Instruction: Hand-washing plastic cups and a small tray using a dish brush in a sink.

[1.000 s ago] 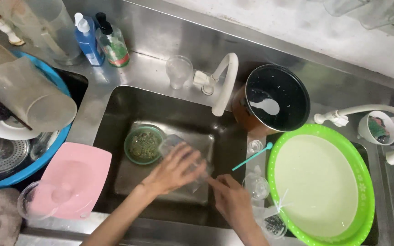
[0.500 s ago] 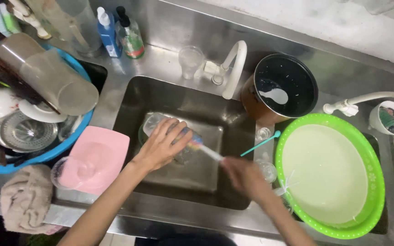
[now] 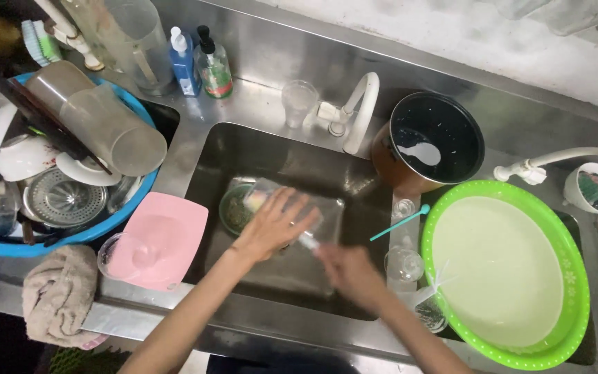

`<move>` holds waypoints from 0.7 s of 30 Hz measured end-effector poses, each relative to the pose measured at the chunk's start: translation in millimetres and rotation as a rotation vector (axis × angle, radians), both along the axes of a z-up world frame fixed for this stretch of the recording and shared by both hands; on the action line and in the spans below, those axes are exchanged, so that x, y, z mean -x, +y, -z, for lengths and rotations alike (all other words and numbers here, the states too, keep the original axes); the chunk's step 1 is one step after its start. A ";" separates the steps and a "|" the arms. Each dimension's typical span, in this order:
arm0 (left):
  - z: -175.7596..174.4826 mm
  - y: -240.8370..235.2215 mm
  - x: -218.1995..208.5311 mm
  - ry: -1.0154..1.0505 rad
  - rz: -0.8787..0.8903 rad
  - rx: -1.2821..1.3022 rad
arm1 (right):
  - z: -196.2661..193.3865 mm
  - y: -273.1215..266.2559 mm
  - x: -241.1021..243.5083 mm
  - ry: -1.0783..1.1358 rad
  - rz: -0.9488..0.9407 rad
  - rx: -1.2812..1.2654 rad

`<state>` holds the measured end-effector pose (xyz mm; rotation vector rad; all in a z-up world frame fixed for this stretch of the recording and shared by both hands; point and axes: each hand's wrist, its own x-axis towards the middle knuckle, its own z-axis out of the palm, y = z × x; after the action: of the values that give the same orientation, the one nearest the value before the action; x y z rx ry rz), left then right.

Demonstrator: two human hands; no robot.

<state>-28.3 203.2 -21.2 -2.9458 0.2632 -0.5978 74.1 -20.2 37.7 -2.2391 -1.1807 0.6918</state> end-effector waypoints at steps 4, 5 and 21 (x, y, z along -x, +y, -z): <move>-3.9 -5.5 -20.8 -0.163 0.156 0.109 | 11.4 7.6 -14.2 -0.149 0.062 -0.240; -13.0 -6.2 -18.8 -0.166 0.155 0.107 | 15.7 5.9 -2.4 -0.152 0.059 -0.242; -105.6 -50.6 17.1 -0.277 -0.103 2.375 | -36.5 -3.1 32.9 0.281 0.163 -0.400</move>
<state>-45.4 152.6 84.4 -4.0429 -2.0081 -2.6058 41.2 -23.3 74.2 -1.8132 -0.8955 0.6173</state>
